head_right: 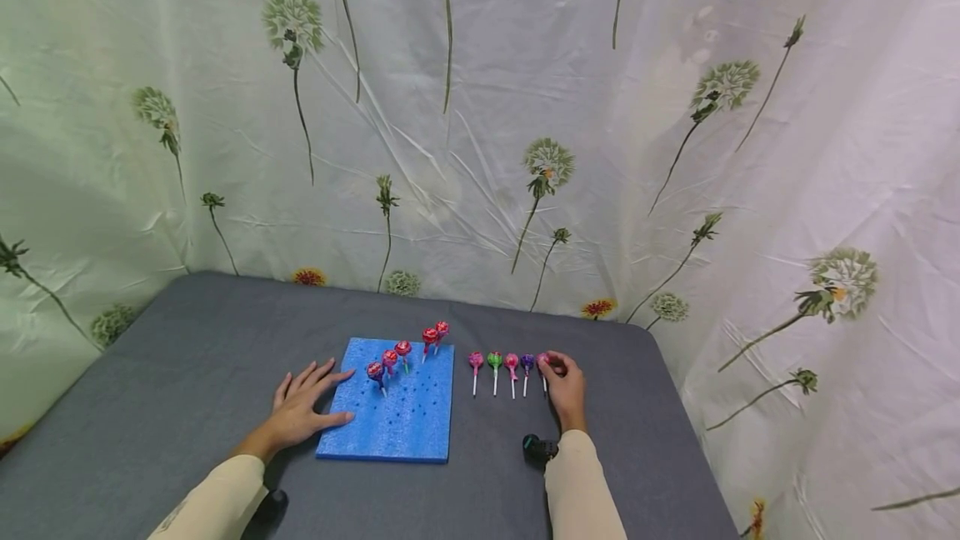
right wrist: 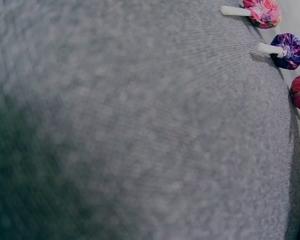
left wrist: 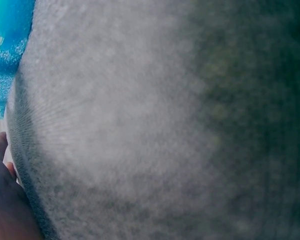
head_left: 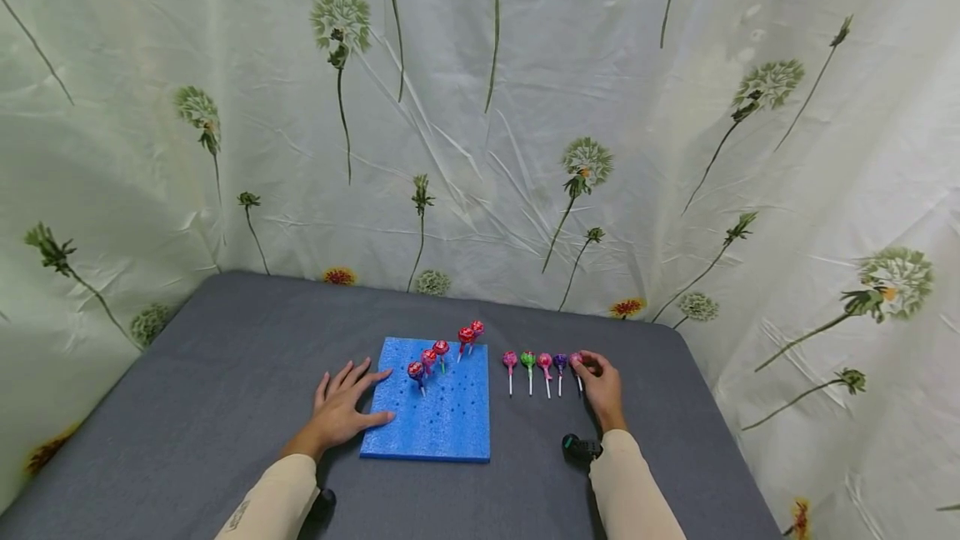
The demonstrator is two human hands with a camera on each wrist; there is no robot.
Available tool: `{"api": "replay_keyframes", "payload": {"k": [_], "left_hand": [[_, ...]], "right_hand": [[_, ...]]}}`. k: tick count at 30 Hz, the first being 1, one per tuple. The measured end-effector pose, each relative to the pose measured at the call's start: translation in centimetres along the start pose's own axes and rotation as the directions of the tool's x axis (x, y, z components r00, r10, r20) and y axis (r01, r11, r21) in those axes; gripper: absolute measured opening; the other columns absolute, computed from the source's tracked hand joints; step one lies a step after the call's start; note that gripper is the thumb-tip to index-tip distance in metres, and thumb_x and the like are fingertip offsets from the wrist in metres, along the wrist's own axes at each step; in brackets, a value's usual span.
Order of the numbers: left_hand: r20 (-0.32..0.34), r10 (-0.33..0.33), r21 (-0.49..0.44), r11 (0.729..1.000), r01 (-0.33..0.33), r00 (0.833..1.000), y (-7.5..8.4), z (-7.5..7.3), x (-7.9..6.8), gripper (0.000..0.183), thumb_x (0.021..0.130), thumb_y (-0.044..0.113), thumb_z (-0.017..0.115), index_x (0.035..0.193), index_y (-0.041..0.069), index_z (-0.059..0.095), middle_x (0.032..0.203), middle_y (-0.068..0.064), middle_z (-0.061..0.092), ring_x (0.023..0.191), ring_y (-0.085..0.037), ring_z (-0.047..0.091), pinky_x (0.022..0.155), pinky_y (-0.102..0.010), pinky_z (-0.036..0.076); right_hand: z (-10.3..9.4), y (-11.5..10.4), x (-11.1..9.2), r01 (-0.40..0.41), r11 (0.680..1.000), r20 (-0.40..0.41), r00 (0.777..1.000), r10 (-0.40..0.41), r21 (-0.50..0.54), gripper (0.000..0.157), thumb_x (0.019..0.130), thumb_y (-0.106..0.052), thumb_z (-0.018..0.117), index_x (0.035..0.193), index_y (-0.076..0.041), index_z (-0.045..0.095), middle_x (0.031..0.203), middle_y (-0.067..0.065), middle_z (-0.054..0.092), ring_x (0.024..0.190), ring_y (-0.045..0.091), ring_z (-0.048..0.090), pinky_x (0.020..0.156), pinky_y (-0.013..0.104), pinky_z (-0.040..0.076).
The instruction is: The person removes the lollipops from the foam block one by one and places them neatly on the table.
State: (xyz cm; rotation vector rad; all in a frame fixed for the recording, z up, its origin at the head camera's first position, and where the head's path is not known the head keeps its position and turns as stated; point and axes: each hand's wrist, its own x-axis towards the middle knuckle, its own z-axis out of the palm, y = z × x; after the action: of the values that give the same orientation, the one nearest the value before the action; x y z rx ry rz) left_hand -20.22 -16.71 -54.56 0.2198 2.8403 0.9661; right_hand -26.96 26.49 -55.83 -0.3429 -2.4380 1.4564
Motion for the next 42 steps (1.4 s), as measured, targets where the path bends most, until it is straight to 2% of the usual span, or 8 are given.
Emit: {"api": "replay_keyframes", "payload": {"k": [8, 14, 20, 24, 27, 32, 37, 42], "left_hand": [[-0.010, 0.004, 0.001, 1.000, -0.004, 1.000, -0.2, 0.1, 0.1, 0.080, 0.076, 0.056, 0.073, 0.142, 0.017, 0.049, 0.154, -0.024, 0.027, 0.141, -0.048, 0.010, 0.108, -0.066, -0.008], [-0.006, 0.001, -0.001, 1.000, -0.001, 1.000, -0.2, 0.0, -0.1, 0.079, 0.076, 0.054, 0.074, 0.142, 0.018, 0.049, 0.154, -0.024, 0.027, 0.142, -0.047, 0.010, 0.108, -0.065, -0.007], [-0.002, -0.016, -0.005, 1.000, 0.016, 1.000, -0.5, -0.1, -0.1, 0.080, 0.076, 0.056, 0.073, 0.142, 0.018, 0.049, 0.154, -0.023, 0.026, 0.142, -0.047, 0.009, 0.108, -0.065, -0.009], [-0.005, -0.007, -0.006, 1.000, 0.007, 1.000, -0.4, 0.0, 0.0, 0.080, 0.076, 0.056, 0.073, 0.142, 0.019, 0.049, 0.154, -0.023, 0.026, 0.142, -0.046, 0.009, 0.108, -0.065, -0.009], [-0.010, -0.002, -0.007, 1.000, 0.002, 1.000, -0.3, 0.1, 0.0, 0.080, 0.076, 0.056, 0.074, 0.142, 0.019, 0.049, 0.154, -0.023, 0.026, 0.142, -0.046, 0.009, 0.109, -0.065, -0.009], [-0.019, -0.014, 0.003, 1.000, 0.014, 1.000, -0.1, 0.0, -0.1, 0.079, 0.076, 0.054, 0.075, 0.141, 0.018, 0.050, 0.154, -0.023, 0.027, 0.142, -0.047, 0.010, 0.109, -0.065, -0.007], [-0.023, -0.016, 0.007, 1.000, 0.016, 1.000, 0.1, -0.1, -0.2, 0.079, 0.075, 0.055, 0.075, 0.141, 0.019, 0.050, 0.153, -0.023, 0.028, 0.142, -0.047, 0.011, 0.108, -0.066, -0.006], [-0.019, -0.007, 0.008, 1.000, 0.007, 1.000, 0.1, 0.1, -0.1, 0.079, 0.075, 0.056, 0.075, 0.141, 0.020, 0.050, 0.154, -0.023, 0.028, 0.142, -0.047, 0.011, 0.108, -0.066, -0.006]], "right_hand": [[-0.2, -0.1, -0.1, -0.026, 1.000, 0.015, 1.000, 0.026, 0.016, 0.034, 0.094, -0.020, 0.064, 0.119, 0.003, 0.062, 0.114, 0.020, 0.063, 0.092, 0.021, 0.052, 0.077, 0.028, 0.040], [-0.3, 0.1, 0.1, -0.033, 0.998, -0.005, 0.999, 0.033, 0.061, 0.037, 0.093, -0.025, 0.066, 0.119, 0.001, 0.063, 0.115, 0.018, 0.062, 0.087, 0.014, 0.051, 0.072, 0.022, 0.040], [-0.2, -0.4, -0.2, -0.024, 0.989, -0.034, 0.999, 0.029, 0.146, 0.033, 0.092, -0.017, 0.067, 0.116, 0.005, 0.063, 0.113, 0.020, 0.063, 0.084, 0.005, 0.051, 0.072, 0.015, 0.040], [-0.3, -1.2, -0.4, -0.019, 0.983, -0.085, 0.996, 0.035, 0.183, 0.028, 0.091, -0.011, 0.067, 0.112, 0.008, 0.064, 0.103, 0.016, 0.065, 0.080, 0.001, 0.051, 0.069, 0.013, 0.042], [-0.5, -1.9, -0.5, -0.021, 0.985, -0.104, 0.994, 0.039, 0.173, 0.025, 0.092, -0.009, 0.066, 0.110, 0.007, 0.064, 0.102, 0.016, 0.065, 0.079, 0.002, 0.051, 0.068, 0.013, 0.042], [-0.5, -3.4, -0.8, -0.030, 0.985, -0.086, 0.995, 0.045, 0.171, 0.024, 0.092, -0.010, 0.064, 0.111, 0.004, 0.064, 0.110, 0.020, 0.063, 0.083, 0.005, 0.052, 0.068, 0.014, 0.044], [0.0, -5.1, -1.2, -0.030, 0.977, -0.077, 0.996, 0.047, 0.209, 0.024, 0.090, -0.009, 0.066, 0.111, 0.004, 0.065, 0.109, 0.019, 0.065, 0.083, 0.006, 0.053, 0.068, 0.017, 0.044], [0.8, -6.3, -1.5, -0.044, 0.970, -0.034, 0.998, 0.054, 0.238, 0.025, 0.091, -0.009, 0.067, 0.112, 0.003, 0.065, 0.111, 0.019, 0.065, 0.086, 0.006, 0.055, 0.072, 0.020, 0.047]]}}
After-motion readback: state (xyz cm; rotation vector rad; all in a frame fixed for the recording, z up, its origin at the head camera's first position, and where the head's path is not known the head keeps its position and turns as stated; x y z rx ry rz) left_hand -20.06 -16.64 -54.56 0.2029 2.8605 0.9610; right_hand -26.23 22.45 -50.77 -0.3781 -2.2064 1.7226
